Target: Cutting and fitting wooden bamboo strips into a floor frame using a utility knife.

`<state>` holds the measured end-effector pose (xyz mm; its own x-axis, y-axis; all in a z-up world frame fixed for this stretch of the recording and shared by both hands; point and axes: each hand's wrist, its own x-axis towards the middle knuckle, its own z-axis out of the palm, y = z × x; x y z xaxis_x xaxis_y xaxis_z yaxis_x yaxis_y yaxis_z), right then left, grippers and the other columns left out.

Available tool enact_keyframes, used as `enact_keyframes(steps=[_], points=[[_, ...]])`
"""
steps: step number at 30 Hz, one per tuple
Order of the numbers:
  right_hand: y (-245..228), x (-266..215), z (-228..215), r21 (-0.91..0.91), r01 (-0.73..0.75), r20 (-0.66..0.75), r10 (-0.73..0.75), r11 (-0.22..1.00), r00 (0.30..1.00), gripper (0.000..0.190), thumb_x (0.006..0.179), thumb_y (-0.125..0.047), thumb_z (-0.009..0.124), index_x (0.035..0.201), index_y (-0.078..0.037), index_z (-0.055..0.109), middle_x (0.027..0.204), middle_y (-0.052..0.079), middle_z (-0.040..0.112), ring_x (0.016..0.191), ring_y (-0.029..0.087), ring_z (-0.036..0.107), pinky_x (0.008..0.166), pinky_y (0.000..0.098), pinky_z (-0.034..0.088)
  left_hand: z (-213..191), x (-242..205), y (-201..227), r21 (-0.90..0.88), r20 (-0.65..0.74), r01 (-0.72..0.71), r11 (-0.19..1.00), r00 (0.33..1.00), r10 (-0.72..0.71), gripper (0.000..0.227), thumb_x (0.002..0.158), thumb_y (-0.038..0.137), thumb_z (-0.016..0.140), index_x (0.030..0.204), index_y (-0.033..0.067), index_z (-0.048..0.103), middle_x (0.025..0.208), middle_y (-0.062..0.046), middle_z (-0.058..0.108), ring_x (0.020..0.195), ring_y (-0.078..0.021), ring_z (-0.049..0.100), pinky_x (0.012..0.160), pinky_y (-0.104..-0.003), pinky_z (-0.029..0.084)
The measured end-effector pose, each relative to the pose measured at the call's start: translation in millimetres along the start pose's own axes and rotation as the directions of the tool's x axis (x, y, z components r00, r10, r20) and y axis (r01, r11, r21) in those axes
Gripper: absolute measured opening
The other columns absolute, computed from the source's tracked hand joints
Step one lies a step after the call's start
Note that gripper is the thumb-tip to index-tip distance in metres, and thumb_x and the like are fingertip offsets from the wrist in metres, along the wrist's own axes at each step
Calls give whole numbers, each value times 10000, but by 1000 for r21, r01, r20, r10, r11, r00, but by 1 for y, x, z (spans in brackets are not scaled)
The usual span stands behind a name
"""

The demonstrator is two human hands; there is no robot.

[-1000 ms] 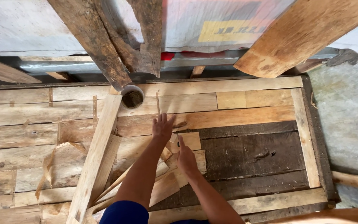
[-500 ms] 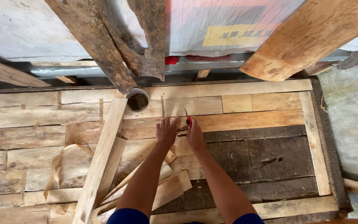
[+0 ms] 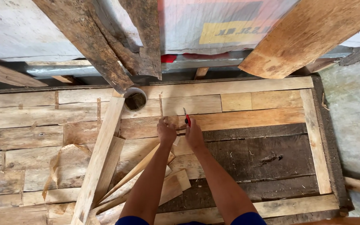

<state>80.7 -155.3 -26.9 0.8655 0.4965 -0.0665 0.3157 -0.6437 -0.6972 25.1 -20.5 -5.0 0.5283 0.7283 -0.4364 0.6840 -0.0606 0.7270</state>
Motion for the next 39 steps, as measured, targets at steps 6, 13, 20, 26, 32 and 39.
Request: enact_keyframes(steps=[6,13,20,26,32,39], points=[[-18,-4,-9,12,-58,27,58,998,998,363,1070,-161,492,1387,2,425,997,240,654,841,388,667,660,514,537,9,13,-10,-79,-77,80,994,993,-87,346,786,179,852,1069,40,710,943,-98,754,854,-233,723,792,-404,598],[-34,-8,-19,47,-100,40,98,994,994,364,1064,-141,478,1389,9,414,1034,262,629,879,390,682,700,492,583,37,18,-13,-185,-82,29,982,996,-45,239,813,117,802,1032,83,715,952,-60,749,832,-181,743,748,-325,636],[-28,-6,-19,101,-38,3,38,994,999,327,1046,-132,506,1345,-6,467,1008,243,664,884,398,683,739,515,556,17,4,8,-199,-56,34,979,997,-46,171,917,110,733,1072,49,698,967,-97,750,819,-210,747,698,-364,620],[-23,-6,-14,13,-17,17,17,1000,1000,349,1079,-171,486,1380,-4,432,1015,246,647,835,403,659,667,537,530,-3,22,-41,-212,-217,-78,974,976,31,176,933,140,730,1078,42,736,900,-105,768,793,-219,730,703,-378,586],[-11,-4,-3,21,36,-22,-36,999,999,317,1078,-147,493,1354,3,448,1042,234,662,889,406,664,690,536,536,-8,13,-26,29,-94,-124,992,988,126,321,894,283,814,1056,28,705,900,-129,739,812,-251,712,736,-406,574],[-27,-4,-14,16,-22,11,22,1000,1000,351,1062,-120,503,1386,3,448,1056,236,658,929,403,659,743,533,543,13,-1,-5,-173,-79,-112,978,992,100,273,900,162,759,1067,54,572,931,-89,710,803,-231,713,730,-429,581]])
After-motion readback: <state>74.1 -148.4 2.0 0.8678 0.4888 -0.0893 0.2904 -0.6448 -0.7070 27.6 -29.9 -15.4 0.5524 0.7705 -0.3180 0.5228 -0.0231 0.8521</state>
